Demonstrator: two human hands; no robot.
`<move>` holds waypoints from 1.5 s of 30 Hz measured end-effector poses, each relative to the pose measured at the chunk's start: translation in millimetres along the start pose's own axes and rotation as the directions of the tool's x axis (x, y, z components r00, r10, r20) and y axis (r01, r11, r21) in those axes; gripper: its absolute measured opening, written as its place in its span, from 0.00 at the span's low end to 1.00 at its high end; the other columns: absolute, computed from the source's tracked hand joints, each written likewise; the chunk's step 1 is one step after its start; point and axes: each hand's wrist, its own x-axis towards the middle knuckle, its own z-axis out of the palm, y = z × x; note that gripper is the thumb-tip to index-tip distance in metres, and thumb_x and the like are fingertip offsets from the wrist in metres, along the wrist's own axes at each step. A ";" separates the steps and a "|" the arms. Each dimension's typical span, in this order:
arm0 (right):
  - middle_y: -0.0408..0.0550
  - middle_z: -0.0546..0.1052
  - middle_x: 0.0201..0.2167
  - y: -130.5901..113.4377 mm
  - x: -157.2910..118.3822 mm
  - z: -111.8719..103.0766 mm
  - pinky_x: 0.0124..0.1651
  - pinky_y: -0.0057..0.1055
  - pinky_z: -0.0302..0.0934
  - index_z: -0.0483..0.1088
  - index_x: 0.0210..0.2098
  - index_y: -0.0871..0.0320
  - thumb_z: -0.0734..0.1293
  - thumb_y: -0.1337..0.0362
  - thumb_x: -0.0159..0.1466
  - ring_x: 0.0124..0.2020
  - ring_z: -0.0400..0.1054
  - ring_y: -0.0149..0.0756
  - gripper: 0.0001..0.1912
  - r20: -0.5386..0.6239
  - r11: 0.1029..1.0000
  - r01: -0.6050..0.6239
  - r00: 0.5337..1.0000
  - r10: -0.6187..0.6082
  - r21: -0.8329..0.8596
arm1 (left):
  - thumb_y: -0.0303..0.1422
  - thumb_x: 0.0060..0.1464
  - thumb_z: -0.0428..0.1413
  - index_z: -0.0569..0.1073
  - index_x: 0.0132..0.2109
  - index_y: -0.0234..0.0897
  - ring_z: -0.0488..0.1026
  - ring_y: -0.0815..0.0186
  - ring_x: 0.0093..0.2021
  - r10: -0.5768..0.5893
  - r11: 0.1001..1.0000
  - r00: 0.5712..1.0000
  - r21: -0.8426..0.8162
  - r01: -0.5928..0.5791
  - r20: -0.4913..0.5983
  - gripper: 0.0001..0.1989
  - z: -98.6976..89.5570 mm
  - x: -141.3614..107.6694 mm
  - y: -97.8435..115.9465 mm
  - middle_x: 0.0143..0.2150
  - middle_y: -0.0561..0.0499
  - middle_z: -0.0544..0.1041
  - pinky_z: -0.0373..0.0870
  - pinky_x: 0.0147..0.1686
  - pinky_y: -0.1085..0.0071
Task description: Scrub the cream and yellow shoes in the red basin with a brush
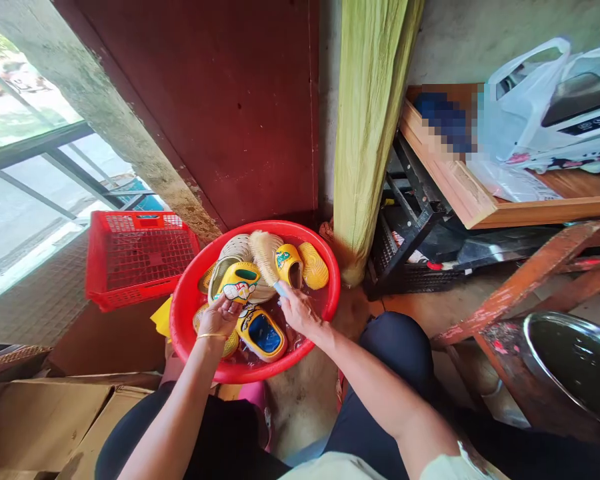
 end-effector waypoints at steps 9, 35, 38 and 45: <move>0.52 0.79 0.58 8.1 19.9 -30.3 0.58 0.34 0.68 0.60 0.72 0.57 0.54 0.61 0.74 0.56 0.75 0.41 0.28 -0.056 0.996 -0.089 0.995 0.088 -0.019 | 0.42 0.48 0.67 0.77 0.40 0.37 0.76 0.61 0.40 0.147 0.893 0.938 0.365 -0.263 0.315 0.16 10.4 -28.7 -10.0 0.38 0.50 0.81 0.72 0.42 0.69; 0.50 0.80 0.57 4.0 0.1 -17.7 0.58 0.32 0.68 0.66 0.68 0.54 0.58 0.62 0.73 0.55 0.76 0.39 0.26 0.076 0.998 0.050 0.996 -0.052 0.026 | 0.31 0.38 0.58 0.73 0.44 0.39 0.72 0.65 0.32 0.098 0.872 0.912 0.407 -0.272 0.399 0.21 2.8 -14.3 -30.5 0.34 0.53 0.77 0.69 0.32 0.71; 0.48 0.81 0.56 -7.0 -9.4 -17.3 0.56 0.32 0.68 0.64 0.69 0.50 0.59 0.62 0.72 0.54 0.76 0.38 0.27 0.175 0.998 0.062 0.983 -0.059 -0.009 | 0.28 0.33 0.58 0.72 0.47 0.38 0.72 0.69 0.29 0.067 0.930 0.962 0.332 -0.156 0.265 0.27 -0.3 -3.0 -29.6 0.35 0.54 0.78 0.67 0.29 0.74; 0.51 0.84 0.47 -8.3 -10.3 -37.8 0.50 0.39 0.68 0.66 0.66 0.46 0.57 0.63 0.72 0.49 0.78 0.46 0.25 0.339 0.935 -0.076 0.919 0.201 -0.347 | 0.29 0.41 0.59 0.75 0.50 0.38 0.79 0.59 0.40 0.099 0.611 0.977 0.763 -0.210 0.190 0.24 -11.4 12.5 -46.3 0.39 0.49 0.82 0.74 0.39 0.68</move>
